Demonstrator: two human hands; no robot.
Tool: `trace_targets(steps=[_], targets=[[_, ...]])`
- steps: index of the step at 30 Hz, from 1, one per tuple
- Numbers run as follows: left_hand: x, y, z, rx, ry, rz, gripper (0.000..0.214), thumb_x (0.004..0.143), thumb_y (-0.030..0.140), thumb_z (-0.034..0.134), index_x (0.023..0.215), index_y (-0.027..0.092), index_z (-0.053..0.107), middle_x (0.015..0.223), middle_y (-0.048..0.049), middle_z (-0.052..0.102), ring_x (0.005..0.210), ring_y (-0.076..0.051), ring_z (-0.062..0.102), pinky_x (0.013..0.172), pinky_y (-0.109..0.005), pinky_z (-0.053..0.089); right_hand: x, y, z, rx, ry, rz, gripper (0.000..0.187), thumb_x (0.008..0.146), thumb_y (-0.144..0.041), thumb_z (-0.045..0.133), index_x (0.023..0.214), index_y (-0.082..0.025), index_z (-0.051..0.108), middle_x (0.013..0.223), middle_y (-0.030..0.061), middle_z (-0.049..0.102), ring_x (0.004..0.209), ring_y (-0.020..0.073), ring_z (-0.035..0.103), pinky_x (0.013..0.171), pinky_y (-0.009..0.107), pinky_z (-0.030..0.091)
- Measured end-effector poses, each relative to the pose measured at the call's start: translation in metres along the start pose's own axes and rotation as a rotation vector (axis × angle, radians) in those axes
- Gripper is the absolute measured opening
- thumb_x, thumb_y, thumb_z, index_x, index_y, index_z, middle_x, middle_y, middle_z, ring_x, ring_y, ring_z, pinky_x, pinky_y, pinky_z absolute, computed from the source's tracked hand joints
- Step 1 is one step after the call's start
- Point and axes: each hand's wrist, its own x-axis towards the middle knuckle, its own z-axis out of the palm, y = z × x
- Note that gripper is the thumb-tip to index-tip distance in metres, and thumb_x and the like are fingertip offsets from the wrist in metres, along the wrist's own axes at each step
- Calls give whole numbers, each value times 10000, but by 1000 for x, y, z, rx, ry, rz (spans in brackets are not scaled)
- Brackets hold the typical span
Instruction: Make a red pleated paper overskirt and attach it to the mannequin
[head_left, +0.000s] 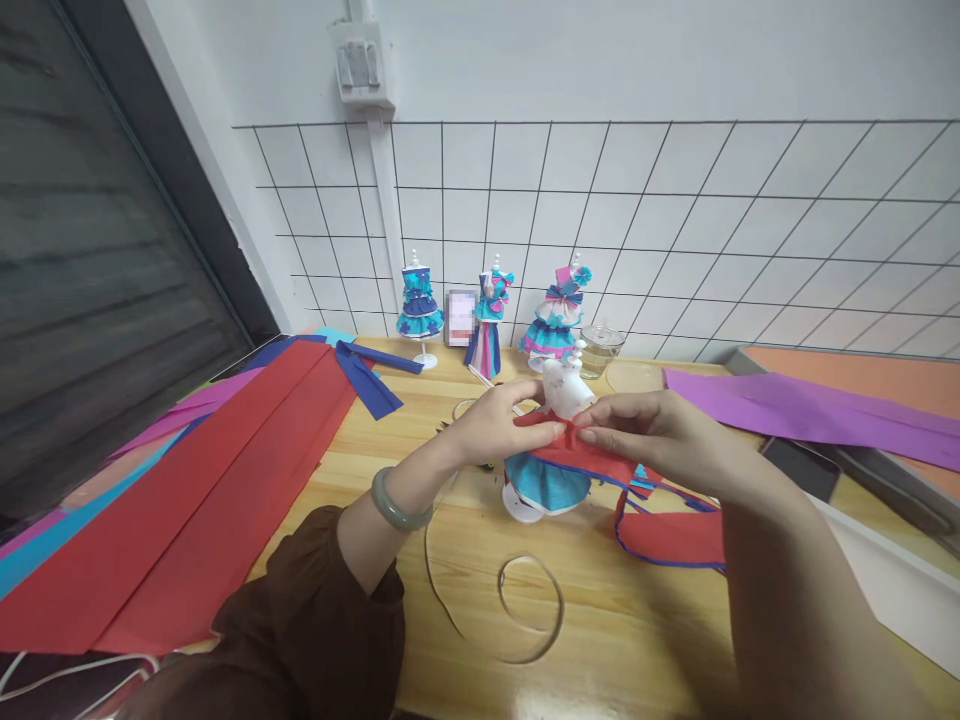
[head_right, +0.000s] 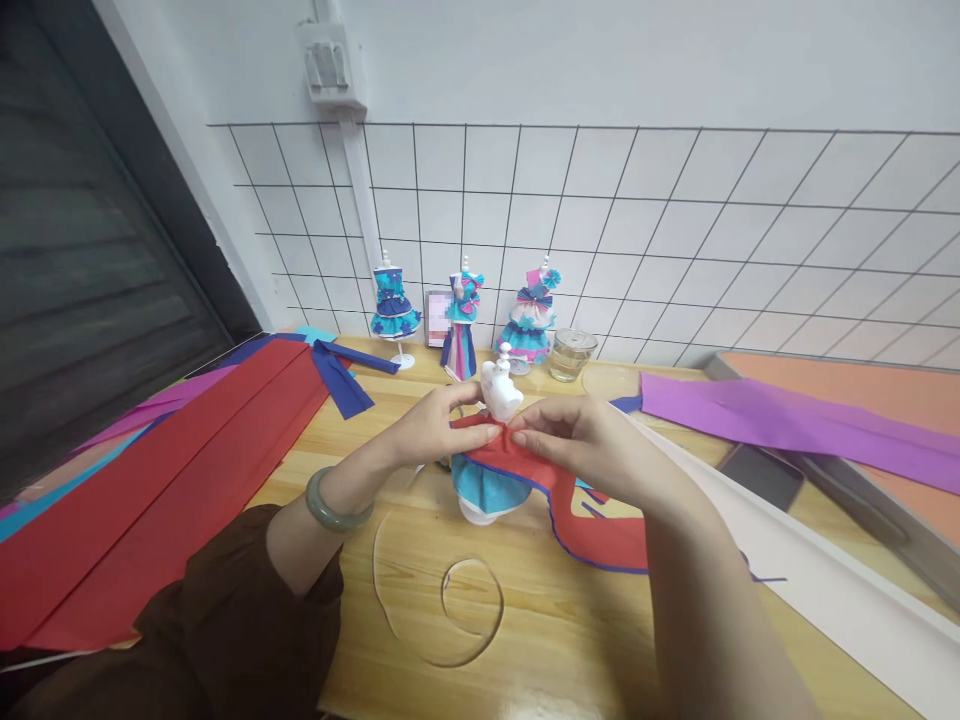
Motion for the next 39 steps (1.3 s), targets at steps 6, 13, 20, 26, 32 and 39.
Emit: trace_targets(steps=[6, 13, 20, 26, 32, 39], targets=[[-1, 0, -1, 11, -30, 18, 319, 760, 260, 617, 1051, 127, 617, 1110, -108, 650, 1047, -221, 590, 930, -357, 445, 4, -1, 5, -9, 77, 55, 332, 764, -500, 643, 817, -175, 690, 786, 64, 701, 718, 192, 627, 598, 290, 469], [-1, 0, -2, 28, -38, 26, 323, 760, 260, 618, 1051, 120, 618, 1111, -114, 651, 1051, -230, 588, 931, -365, 442, 7, 5, 5, -30, 94, 57, 344, 762, -510, 641, 826, -174, 686, 731, 44, 671, 641, 159, 576, 528, 262, 417], [0, -1, -3, 26, -50, 62, 317, 773, 281, 620, 1050, 126, 621, 1090, -99, 660, 1039, -222, 589, 922, -359, 442, 8, 7, 4, -39, 93, 19, 360, 762, -525, 633, 816, -173, 677, 719, 47, 668, 629, 163, 577, 506, 252, 417], [-2, 1, 3, -4, 30, 21, 380, 756, 430, 654, 1001, 140, 640, 1024, -77, 675, 981, -213, 607, 868, -329, 459, 6, 2, 8, -170, 158, 1, 341, 811, -511, 579, 801, -180, 662, 677, 27, 634, 608, 141, 534, 509, 240, 387], [-3, -3, 5, -22, 29, 15, 389, 733, 422, 683, 1000, 140, 645, 1043, -83, 675, 996, -214, 608, 863, -332, 463, 4, 0, 7, -152, 84, -53, 321, 814, -500, 585, 774, -188, 646, 654, 13, 590, 593, 124, 505, 494, 225, 377], [-3, -2, 3, 35, 1, 106, 320, 755, 356, 670, 977, 128, 647, 1023, -90, 679, 974, -204, 612, 863, -327, 465, 0, -2, 3, -148, 26, -35, 284, 814, -474, 602, 828, -193, 646, 675, 5, 596, 595, 115, 520, 499, 218, 401]])
